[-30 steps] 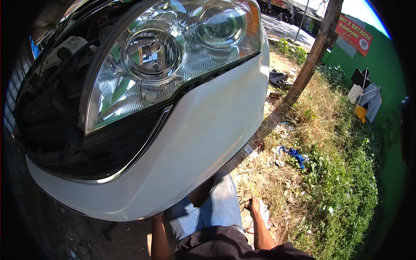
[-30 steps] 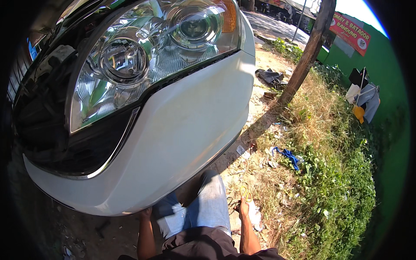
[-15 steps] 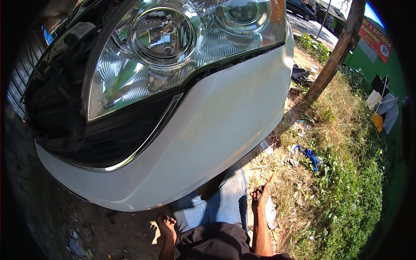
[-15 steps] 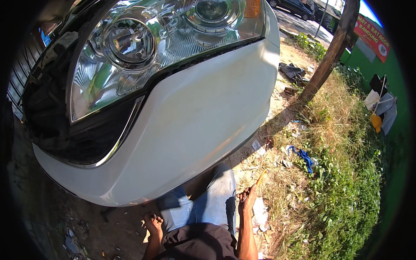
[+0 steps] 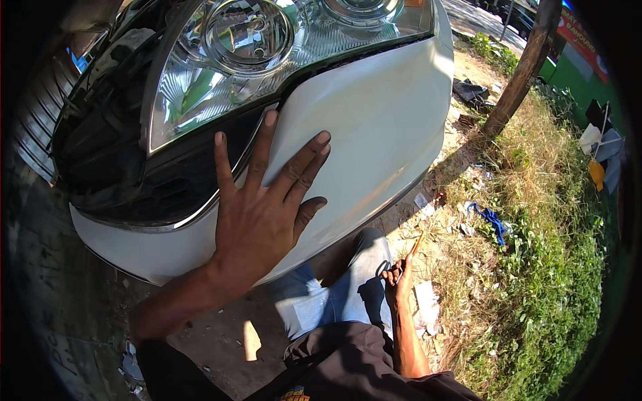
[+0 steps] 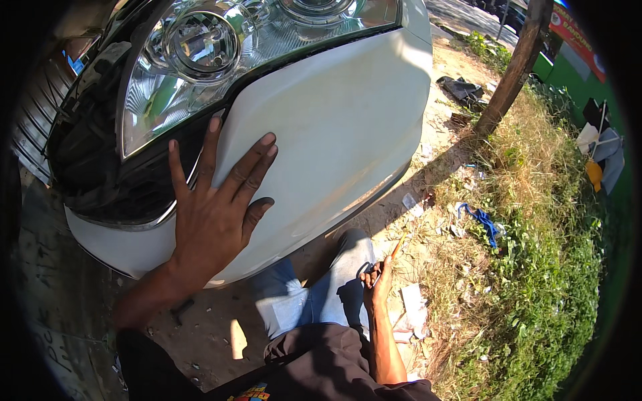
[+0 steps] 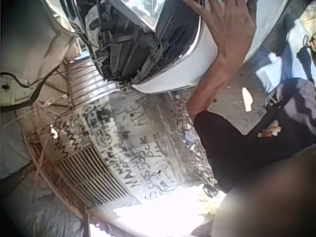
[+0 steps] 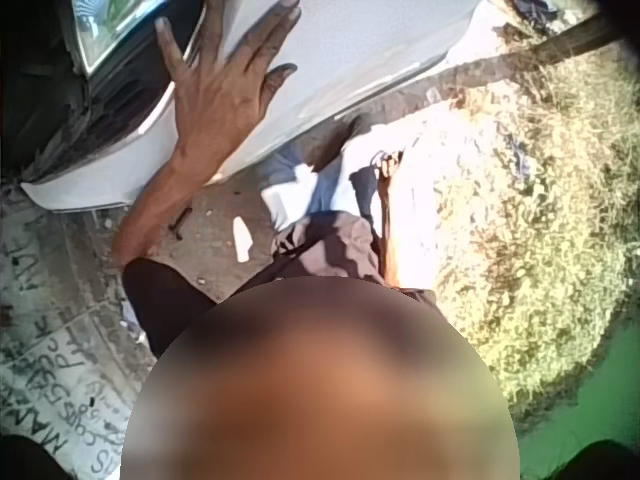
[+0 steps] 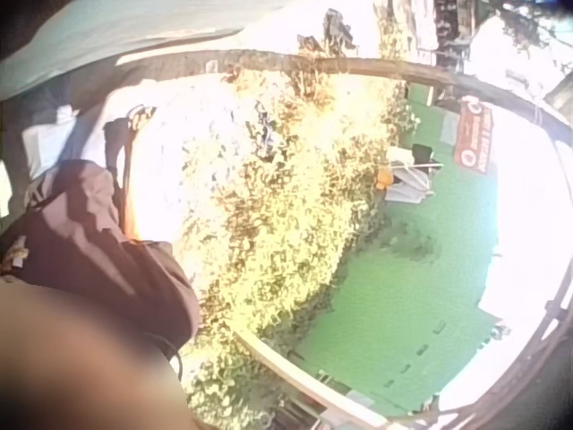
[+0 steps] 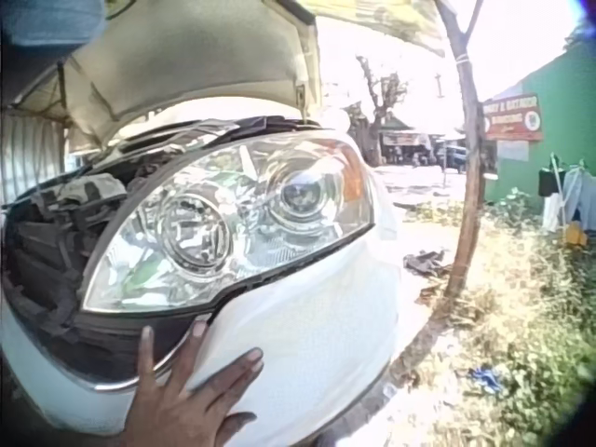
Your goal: The person is repairing or adjusting a vehicle headlight using scissors to cut and fit a component.
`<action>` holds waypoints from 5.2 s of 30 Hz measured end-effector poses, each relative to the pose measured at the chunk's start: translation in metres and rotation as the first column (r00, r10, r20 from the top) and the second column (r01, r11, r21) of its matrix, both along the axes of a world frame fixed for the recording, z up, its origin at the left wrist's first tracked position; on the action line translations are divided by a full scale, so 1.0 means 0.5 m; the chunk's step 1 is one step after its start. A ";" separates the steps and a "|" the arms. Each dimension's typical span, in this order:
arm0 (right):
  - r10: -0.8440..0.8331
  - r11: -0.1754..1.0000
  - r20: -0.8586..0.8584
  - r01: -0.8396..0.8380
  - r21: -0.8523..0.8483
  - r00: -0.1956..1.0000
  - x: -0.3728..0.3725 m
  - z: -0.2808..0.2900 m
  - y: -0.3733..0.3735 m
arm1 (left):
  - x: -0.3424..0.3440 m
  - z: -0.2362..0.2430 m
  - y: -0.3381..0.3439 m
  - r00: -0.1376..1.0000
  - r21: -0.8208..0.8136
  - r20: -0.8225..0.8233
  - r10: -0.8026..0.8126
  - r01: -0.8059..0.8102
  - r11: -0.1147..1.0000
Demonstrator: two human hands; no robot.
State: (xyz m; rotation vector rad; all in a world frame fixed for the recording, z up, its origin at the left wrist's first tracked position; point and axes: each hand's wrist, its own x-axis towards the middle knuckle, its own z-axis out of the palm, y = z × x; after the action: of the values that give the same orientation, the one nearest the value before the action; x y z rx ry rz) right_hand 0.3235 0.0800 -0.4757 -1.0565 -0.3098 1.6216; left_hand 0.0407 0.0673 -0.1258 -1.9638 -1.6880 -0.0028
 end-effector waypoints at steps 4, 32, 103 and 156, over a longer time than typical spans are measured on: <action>-0.034 0.999 -0.080 0.033 -0.010 0.996 0.015 -0.034 -0.040 | 0.014 0.028 0.045 0.996 0.041 -0.087 -0.011 0.015 0.999; -0.045 0.999 0.081 0.046 -0.008 0.996 0.063 0.037 -0.010 | -0.057 -0.123 -0.249 0.972 -0.130 0.147 0.185 -0.166 0.977; -0.918 -0.058 0.061 -0.285 0.957 0.391 -0.402 0.804 0.378 | -0.100 -0.231 -0.239 0.872 0.567 0.458 0.175 -0.437 0.698; -0.846 -0.065 0.298 -0.641 0.765 0.442 -0.410 0.801 0.297 | -0.071 -0.682 -0.078 -0.846 -0.351 0.532 -0.020 -0.241 0.905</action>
State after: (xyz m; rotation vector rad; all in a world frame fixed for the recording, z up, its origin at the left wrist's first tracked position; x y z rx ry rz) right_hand 0.1184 0.2284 -0.0754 -0.3936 -1.8444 -0.1886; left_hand 0.0053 0.0281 -0.4669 -0.2136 -2.6654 -3.1181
